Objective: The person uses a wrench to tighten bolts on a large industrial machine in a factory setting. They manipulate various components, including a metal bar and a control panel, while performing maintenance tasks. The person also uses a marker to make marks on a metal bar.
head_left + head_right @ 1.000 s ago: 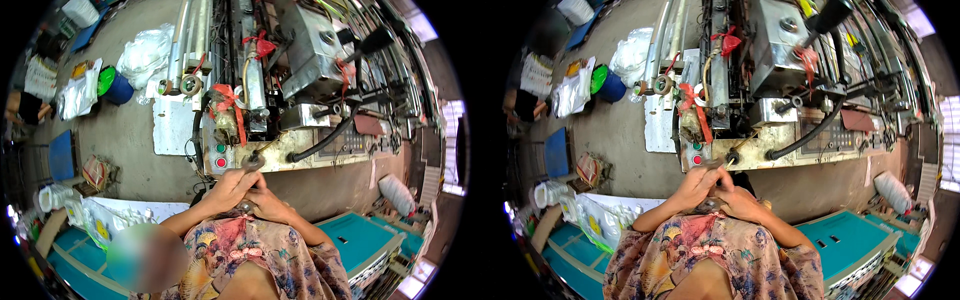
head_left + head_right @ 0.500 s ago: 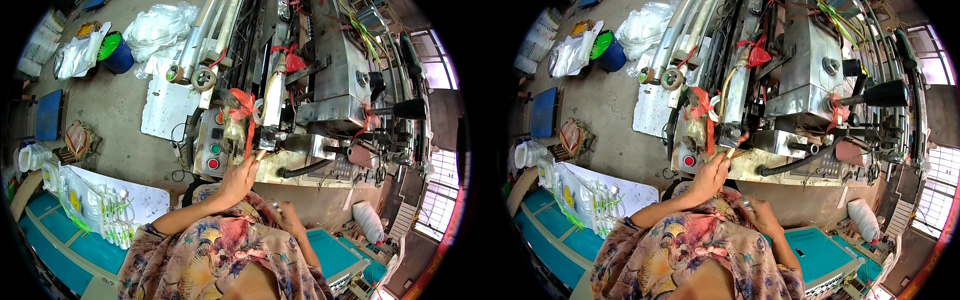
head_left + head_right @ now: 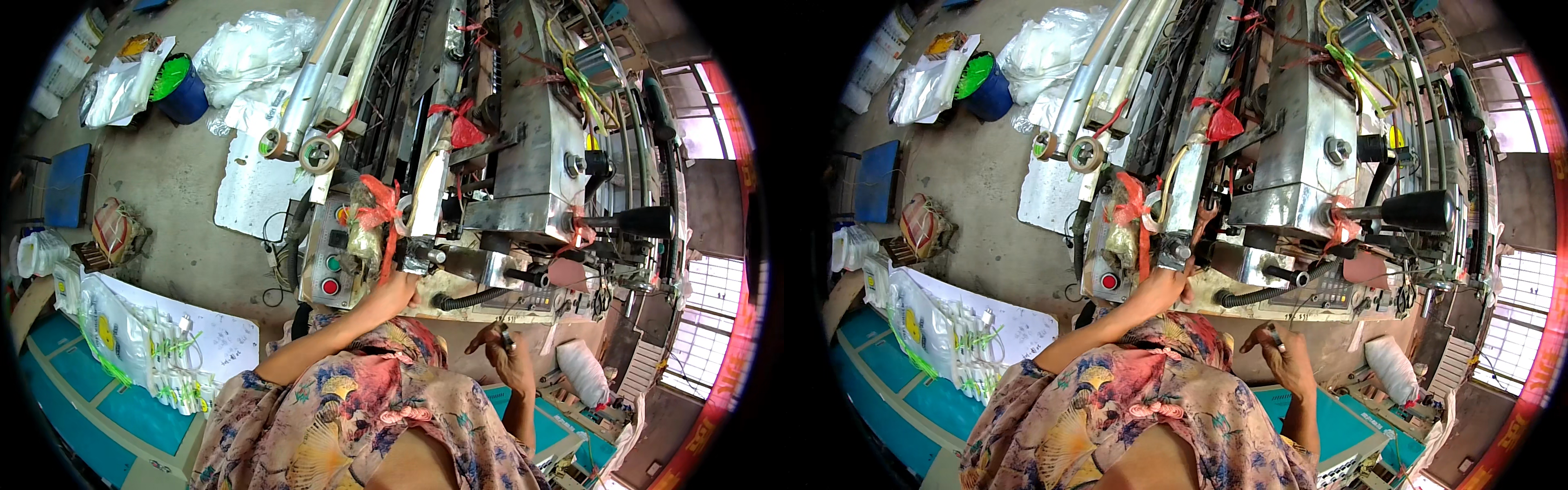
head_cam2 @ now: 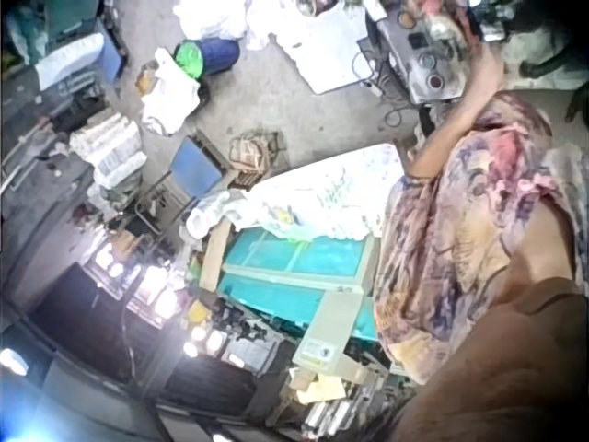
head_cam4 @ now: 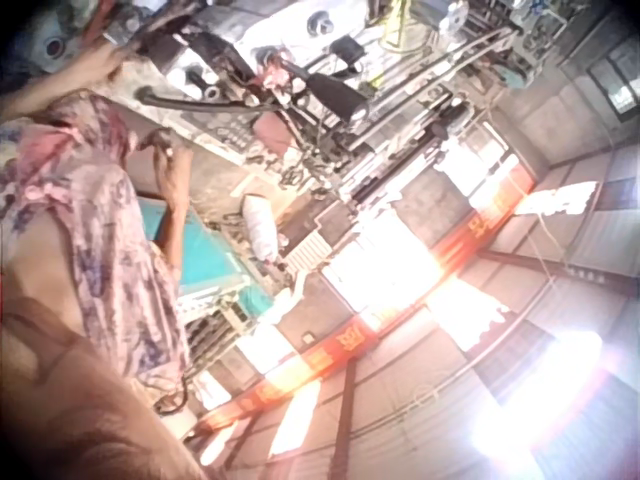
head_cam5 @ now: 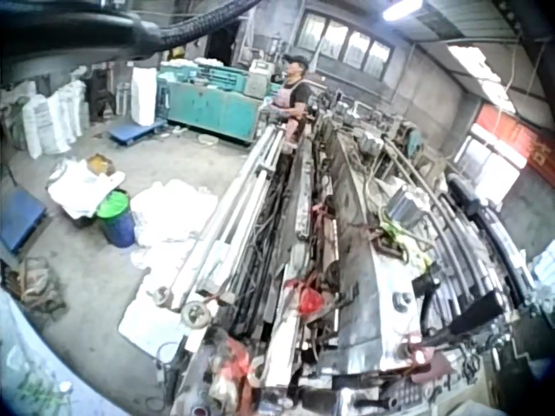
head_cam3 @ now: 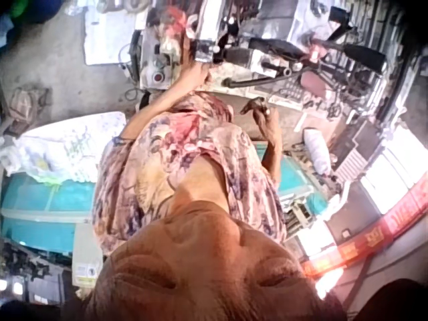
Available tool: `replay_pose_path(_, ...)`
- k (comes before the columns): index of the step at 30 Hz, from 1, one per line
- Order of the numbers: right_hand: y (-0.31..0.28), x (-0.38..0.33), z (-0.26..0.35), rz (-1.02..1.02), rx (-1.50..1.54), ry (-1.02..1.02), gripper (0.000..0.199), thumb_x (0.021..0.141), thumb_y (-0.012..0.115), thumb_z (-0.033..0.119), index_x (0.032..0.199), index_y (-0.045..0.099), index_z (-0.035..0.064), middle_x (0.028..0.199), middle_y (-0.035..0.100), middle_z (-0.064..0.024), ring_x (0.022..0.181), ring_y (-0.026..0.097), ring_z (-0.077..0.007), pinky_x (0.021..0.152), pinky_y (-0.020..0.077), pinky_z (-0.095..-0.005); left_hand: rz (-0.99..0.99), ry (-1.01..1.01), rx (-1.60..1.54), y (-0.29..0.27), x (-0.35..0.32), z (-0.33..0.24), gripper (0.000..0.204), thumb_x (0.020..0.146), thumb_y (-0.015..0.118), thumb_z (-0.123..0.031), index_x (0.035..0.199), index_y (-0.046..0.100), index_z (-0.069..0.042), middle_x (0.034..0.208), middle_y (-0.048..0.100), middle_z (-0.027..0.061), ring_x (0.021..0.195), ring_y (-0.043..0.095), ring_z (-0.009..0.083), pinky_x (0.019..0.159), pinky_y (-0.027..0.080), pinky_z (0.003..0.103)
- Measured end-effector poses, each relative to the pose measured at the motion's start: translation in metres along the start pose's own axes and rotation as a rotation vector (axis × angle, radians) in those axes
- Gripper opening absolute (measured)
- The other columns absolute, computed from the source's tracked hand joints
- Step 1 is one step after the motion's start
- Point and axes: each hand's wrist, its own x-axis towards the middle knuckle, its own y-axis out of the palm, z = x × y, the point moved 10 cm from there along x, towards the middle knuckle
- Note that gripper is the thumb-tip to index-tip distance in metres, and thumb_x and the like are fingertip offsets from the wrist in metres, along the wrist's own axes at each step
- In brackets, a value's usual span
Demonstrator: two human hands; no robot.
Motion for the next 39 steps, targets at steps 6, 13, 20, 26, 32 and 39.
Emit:
replay_pose_path(6, -0.023, 0.023, 0.012, -0.03, -0.021, 0.04, 0.03, 0.101, 0.047, 0.015, 0.081, 0.066, 0.0027, 0.061, 0.054, -0.0014, 0.053, 0.041, -0.0079, 0.05, 0.034, -0.0271, 0.187, -0.352, -0.052, 0.007, -0.005, 0.016, 0.031, 0.097, 0.051, -0.025, 0.111, 0.057, 0.002, 0.073, 0.061, 0.0143, 0.067, 0.065, 0.0254, 0.061, 0.051, 0.041)
replay_pose_path(13, -0.026, 0.03, 0.016, 0.04, -0.091, -0.037, 0.032, 0.102, 0.047, 0.018, 0.079, 0.063, 0.0015, 0.068, 0.064, -0.0058, 0.057, 0.048, -0.0121, 0.055, 0.0394, -0.0284, 0.136, -0.375, -0.122, -0.015, -0.032, 0.023, 0.026, 0.098, 0.048, -0.023, 0.11, 0.059, -0.004, 0.09, 0.065, 0.0168, 0.081, 0.066, 0.0262, 0.07, 0.052, 0.039)
replay_pose_path(20, -0.028, 0.032, -0.005, -0.023, -0.025, -0.072, 0.028, 0.102, 0.047, 0.015, 0.082, 0.062, 0.0017, 0.069, 0.066, -0.0063, 0.054, 0.048, -0.0125, 0.054, 0.0405, -0.0285, -0.042, -0.594, -0.03, -0.15, -0.112, 0.032, 0.034, 0.095, 0.053, -0.012, 0.128, 0.059, -0.008, 0.086, 0.069, 0.0095, 0.061, 0.066, 0.0152, 0.061, 0.053, 0.029)
replay_pose_path(26, -0.022, 0.029, -0.004, 0.003, -0.082, -0.098, 0.028, 0.101, 0.047, 0.013, 0.08, 0.061, 0.0011, 0.066, 0.065, -0.0059, 0.051, 0.045, -0.0104, 0.05, 0.0378, -0.0279, -0.056, -0.381, 0.218, -0.162, -0.026, 0.014, 0.03, 0.094, 0.055, -0.013, 0.123, 0.06, -0.005, 0.079, 0.065, 0.0092, 0.069, 0.067, 0.0255, 0.065, 0.053, 0.039)
replay_pose_path(32, -0.04, 0.016, 0.001, -0.171, 0.002, 0.003, 0.037, 0.102, 0.046, 0.019, 0.077, 0.065, -0.0005, 0.064, 0.064, -0.0047, 0.05, 0.041, -0.0083, 0.048, 0.0338, -0.0264, 0.034, -0.226, -0.22, -0.119, 0.046, 0.048, 0.034, 0.086, 0.068, -0.015, 0.118, 0.062, -0.006, 0.095, 0.068, 0.0125, 0.091, 0.065, 0.0301, 0.08, 0.05, 0.043)
replay_pose_path(39, -0.065, 0.012, 0.036, -0.355, -0.043, 0.03, 0.046, 0.101, 0.05, 0.035, 0.074, 0.061, 0.0001, 0.059, 0.055, -0.0004, 0.051, 0.035, -0.0048, 0.047, 0.0267, -0.0241, 0.197, -0.267, -1.088, -0.052, 0.094, 0.08, 0.035, 0.087, 0.065, -0.018, 0.119, 0.061, -0.005, 0.096, 0.067, 0.0134, 0.092, 0.065, 0.0305, 0.08, 0.05, 0.043)
